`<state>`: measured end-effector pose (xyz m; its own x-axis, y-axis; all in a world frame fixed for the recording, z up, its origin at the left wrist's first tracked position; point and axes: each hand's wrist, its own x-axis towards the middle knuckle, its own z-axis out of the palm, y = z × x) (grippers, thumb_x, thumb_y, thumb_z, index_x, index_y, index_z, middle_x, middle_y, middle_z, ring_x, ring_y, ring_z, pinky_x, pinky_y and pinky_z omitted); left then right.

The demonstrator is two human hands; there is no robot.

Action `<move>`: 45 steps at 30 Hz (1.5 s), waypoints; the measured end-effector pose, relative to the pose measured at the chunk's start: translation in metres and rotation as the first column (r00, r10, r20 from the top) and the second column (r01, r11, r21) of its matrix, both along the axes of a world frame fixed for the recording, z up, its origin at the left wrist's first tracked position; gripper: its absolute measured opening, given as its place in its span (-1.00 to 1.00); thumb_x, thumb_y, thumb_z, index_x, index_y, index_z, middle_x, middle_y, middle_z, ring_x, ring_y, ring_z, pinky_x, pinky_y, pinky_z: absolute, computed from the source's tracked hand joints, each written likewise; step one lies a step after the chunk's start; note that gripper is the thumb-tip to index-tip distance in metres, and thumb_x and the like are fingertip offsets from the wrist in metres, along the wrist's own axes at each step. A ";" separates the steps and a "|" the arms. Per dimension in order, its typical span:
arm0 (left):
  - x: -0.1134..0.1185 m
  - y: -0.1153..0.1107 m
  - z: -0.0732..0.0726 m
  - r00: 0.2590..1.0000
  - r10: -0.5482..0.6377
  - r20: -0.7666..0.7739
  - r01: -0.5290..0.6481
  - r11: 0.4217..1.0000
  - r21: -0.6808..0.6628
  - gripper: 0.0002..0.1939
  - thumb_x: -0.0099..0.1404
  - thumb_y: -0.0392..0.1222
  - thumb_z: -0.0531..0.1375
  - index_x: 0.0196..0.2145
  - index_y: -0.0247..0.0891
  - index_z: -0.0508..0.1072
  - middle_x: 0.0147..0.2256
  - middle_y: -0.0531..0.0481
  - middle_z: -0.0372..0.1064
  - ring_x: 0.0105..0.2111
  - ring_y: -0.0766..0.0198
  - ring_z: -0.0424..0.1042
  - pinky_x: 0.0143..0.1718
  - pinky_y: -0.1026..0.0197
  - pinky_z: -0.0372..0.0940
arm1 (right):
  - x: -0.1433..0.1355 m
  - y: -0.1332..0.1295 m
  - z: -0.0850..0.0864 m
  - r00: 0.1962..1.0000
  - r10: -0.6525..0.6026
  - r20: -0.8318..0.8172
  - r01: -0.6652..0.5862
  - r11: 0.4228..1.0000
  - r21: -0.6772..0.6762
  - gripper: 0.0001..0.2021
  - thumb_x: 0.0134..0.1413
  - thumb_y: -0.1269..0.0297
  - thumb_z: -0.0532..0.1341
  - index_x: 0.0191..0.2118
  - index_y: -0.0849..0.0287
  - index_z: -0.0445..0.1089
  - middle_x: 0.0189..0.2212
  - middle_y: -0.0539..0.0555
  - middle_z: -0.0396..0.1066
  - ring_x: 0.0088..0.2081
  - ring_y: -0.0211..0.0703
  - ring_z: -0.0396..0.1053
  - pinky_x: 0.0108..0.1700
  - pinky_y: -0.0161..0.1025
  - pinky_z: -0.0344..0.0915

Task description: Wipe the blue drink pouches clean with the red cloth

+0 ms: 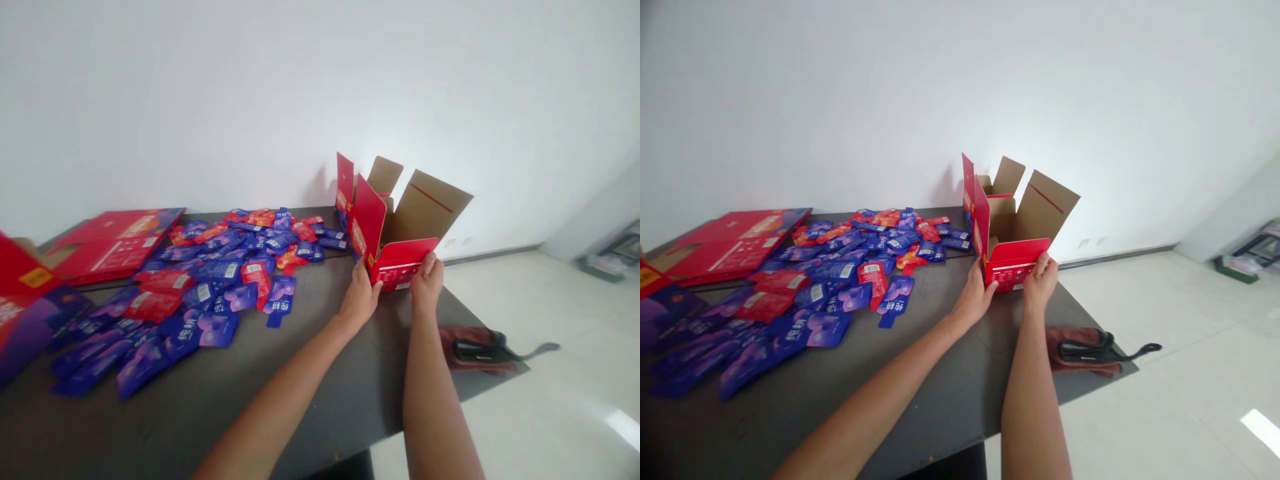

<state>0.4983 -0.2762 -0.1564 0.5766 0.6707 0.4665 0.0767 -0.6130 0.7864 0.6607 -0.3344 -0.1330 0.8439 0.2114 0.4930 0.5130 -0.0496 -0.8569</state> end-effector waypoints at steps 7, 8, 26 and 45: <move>0.024 0.005 0.004 0.990 0.093 -0.108 -0.098 0.994 -0.040 -0.29 0.46 -0.20 0.09 0.45 -0.31 -0.09 0.30 -0.45 0.08 0.23 -0.16 0.35 0.19 -0.10 0.35 | 0.000 0.006 -0.005 0.991 0.061 -0.122 -0.052 0.996 0.073 -0.40 0.10 -0.22 0.24 0.03 0.20 0.33 -0.09 0.25 0.47 -0.17 -0.04 0.49 -0.11 -0.09 0.43; 0.025 0.006 0.004 0.987 0.096 -0.126 -0.101 0.994 -0.038 -0.30 0.47 -0.19 0.09 0.46 -0.30 -0.07 0.28 -0.44 0.10 0.20 -0.16 0.39 0.16 -0.09 0.37 | 0.000 0.006 -0.005 0.990 0.062 -0.124 -0.054 0.996 0.064 -0.40 0.10 -0.23 0.24 0.02 0.21 0.36 -0.09 0.26 0.48 -0.15 -0.03 0.49 -0.09 -0.07 0.43; 0.025 0.016 -0.012 0.986 0.003 -0.169 0.022 0.989 0.149 -0.41 0.43 -0.40 -0.03 0.39 -0.44 0.08 0.35 -0.40 0.14 0.36 0.02 0.20 0.37 -0.04 0.18 | -0.017 0.020 -0.013 0.984 0.177 -0.036 -0.180 0.977 -0.114 -0.11 0.05 -0.31 0.27 0.35 0.22 0.23 0.21 0.33 0.37 0.17 0.13 0.40 0.23 0.02 0.30; -0.008 -0.010 0.002 0.974 0.089 -0.210 -0.012 0.940 0.342 -0.71 0.53 -0.27 -0.03 0.08 -0.29 0.40 0.00 -0.21 0.36 0.00 0.09 0.45 0.09 0.03 0.40 | 0.001 0.043 -0.030 0.979 0.193 0.059 -0.178 0.963 -0.202 -0.30 0.27 -0.24 -0.01 0.21 0.24 0.39 0.05 0.31 0.47 0.04 0.08 0.43 0.13 0.05 0.33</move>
<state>0.4904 -0.2867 -0.1543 0.6594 0.5275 0.5357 0.2615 -0.8289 0.4945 0.6621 -0.2917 -0.1627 0.7418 0.4591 0.4889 0.5933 -0.1092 -0.7976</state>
